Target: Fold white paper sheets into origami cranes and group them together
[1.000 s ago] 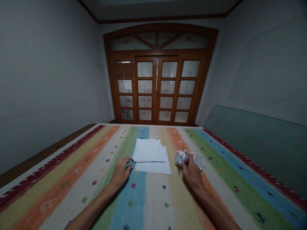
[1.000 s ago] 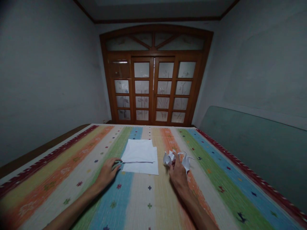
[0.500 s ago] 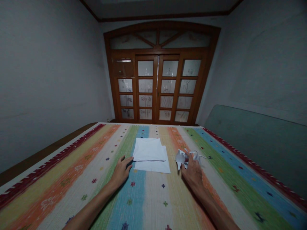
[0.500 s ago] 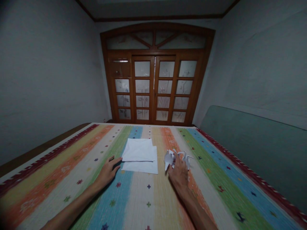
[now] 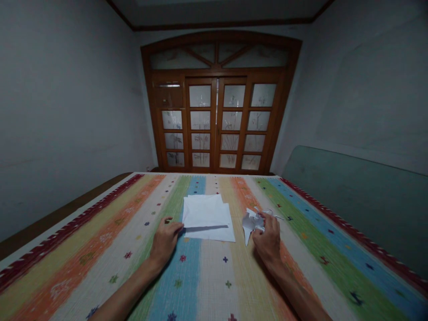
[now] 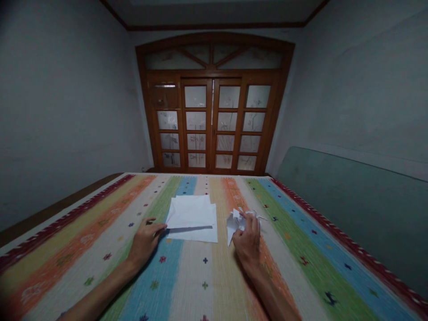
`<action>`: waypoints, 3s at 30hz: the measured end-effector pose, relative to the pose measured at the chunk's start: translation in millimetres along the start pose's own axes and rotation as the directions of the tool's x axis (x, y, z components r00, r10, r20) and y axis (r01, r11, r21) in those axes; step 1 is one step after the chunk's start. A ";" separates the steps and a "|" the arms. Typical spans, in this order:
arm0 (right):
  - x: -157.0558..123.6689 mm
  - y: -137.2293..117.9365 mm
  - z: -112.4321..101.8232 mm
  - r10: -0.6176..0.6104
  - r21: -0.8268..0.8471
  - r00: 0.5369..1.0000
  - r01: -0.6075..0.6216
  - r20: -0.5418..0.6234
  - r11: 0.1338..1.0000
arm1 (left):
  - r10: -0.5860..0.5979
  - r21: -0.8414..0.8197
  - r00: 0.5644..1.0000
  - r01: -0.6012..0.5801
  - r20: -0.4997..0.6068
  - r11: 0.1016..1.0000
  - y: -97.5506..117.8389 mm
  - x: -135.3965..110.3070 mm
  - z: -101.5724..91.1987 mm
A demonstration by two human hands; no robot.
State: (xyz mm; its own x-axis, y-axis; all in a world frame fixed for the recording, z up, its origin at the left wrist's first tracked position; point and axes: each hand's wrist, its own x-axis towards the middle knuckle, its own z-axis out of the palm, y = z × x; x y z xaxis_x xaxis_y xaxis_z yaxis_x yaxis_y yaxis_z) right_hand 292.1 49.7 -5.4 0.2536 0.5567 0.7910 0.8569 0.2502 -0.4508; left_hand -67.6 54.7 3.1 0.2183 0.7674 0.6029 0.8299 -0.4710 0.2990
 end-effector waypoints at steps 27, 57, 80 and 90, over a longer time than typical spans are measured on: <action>-38.7 -66.8 -9.1 -0.534 0.482 0.595 0.263 0.601 0.836 | 0.419 -0.345 0.839 -0.301 0.347 0.889 89.4 -35.6 -6.9; -21.6 -37.1 -5.3 -0.354 0.418 0.658 0.065 0.664 0.906 | 0.125 -0.545 0.908 0.125 0.399 0.829 -6.8 1.4 -4.5; -33.1 -38.2 6.9 -0.069 0.236 0.759 -0.114 0.647 0.965 | -0.110 -0.271 0.933 0.210 0.342 0.939 20.7 -10.3 3.0; -34.9 -50.5 1.7 -0.206 0.018 0.761 0.247 0.616 0.969 | 0.028 -0.073 0.954 -0.006 0.299 0.997 30.2 -10.5 -4.0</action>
State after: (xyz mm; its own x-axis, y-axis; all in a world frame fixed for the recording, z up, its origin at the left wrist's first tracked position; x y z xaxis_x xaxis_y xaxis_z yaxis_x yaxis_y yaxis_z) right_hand 239.2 18.9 -10.9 -0.2596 0.8597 0.4400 0.8845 0.3945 -0.2490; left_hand -46.9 30.6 8.8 0.3848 0.8488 0.3625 0.7888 -0.5064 0.3483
